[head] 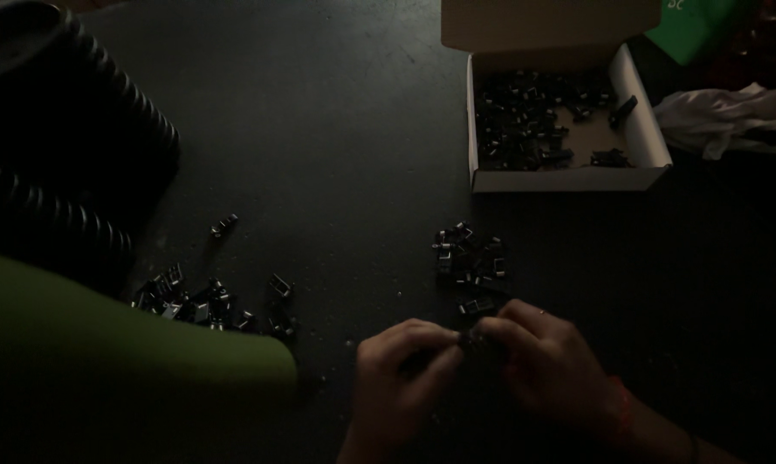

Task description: The person sits at a dark workbench sorting small black plastic buckle parts from a pile on the table. They fit the components together by hand and occasionally use red-handled pliers, placing finished pieces into an open box filled with similar parts.

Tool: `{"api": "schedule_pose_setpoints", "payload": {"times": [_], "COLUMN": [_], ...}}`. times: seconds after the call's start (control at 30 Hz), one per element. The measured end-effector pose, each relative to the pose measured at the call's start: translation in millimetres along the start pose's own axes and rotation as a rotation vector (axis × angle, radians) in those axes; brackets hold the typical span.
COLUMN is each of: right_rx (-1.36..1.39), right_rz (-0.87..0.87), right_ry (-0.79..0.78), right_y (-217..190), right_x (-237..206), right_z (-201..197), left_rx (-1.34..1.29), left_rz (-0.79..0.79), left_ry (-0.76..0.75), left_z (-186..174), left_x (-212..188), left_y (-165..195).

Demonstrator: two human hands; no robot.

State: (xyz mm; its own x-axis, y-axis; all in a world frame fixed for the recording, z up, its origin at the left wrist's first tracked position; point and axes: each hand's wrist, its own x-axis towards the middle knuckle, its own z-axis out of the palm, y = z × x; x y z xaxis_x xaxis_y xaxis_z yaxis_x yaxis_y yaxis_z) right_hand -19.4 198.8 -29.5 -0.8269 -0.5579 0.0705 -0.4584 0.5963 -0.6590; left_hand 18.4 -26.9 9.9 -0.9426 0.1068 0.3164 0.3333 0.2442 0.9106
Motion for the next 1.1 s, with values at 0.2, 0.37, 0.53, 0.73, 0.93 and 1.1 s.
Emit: {"api": "schedule_pose_setpoints", "payload": {"times": [0.2,0.37,0.53,0.73,0.93,1.1], "right_rx": [-0.290,-0.204,0.234,0.299,0.759,0.578], "right_rz": [-0.237,-0.233,-0.020,-0.141,0.180,-0.016], "right_ry": [-0.064,0.033,0.170,0.098,0.180,0.060], "right_y": [15.3,12.5,6.8,8.6,4.4,-5.6], "right_x": [9.6,7.5,5.0,7.4,7.5,7.1], "right_z": [-19.2,-16.2,-18.3,-14.6,-4.0,13.1], "left_rx": [-0.328,-0.606,-0.696,-0.657,-0.890,-1.114], "left_rz": [-0.391,-0.635,-0.925,-0.864,-0.967,-0.881], "left_ry": [0.133,0.014,-0.143,-0.197,0.254,0.263], "left_z": [-0.6,3.4,16.7,25.3,27.2,29.7], "left_x": [4.5,5.8,7.8,6.9,21.7,18.3], "left_y": [-7.4,-10.8,-7.3,-5.9,1.1,7.0]}}
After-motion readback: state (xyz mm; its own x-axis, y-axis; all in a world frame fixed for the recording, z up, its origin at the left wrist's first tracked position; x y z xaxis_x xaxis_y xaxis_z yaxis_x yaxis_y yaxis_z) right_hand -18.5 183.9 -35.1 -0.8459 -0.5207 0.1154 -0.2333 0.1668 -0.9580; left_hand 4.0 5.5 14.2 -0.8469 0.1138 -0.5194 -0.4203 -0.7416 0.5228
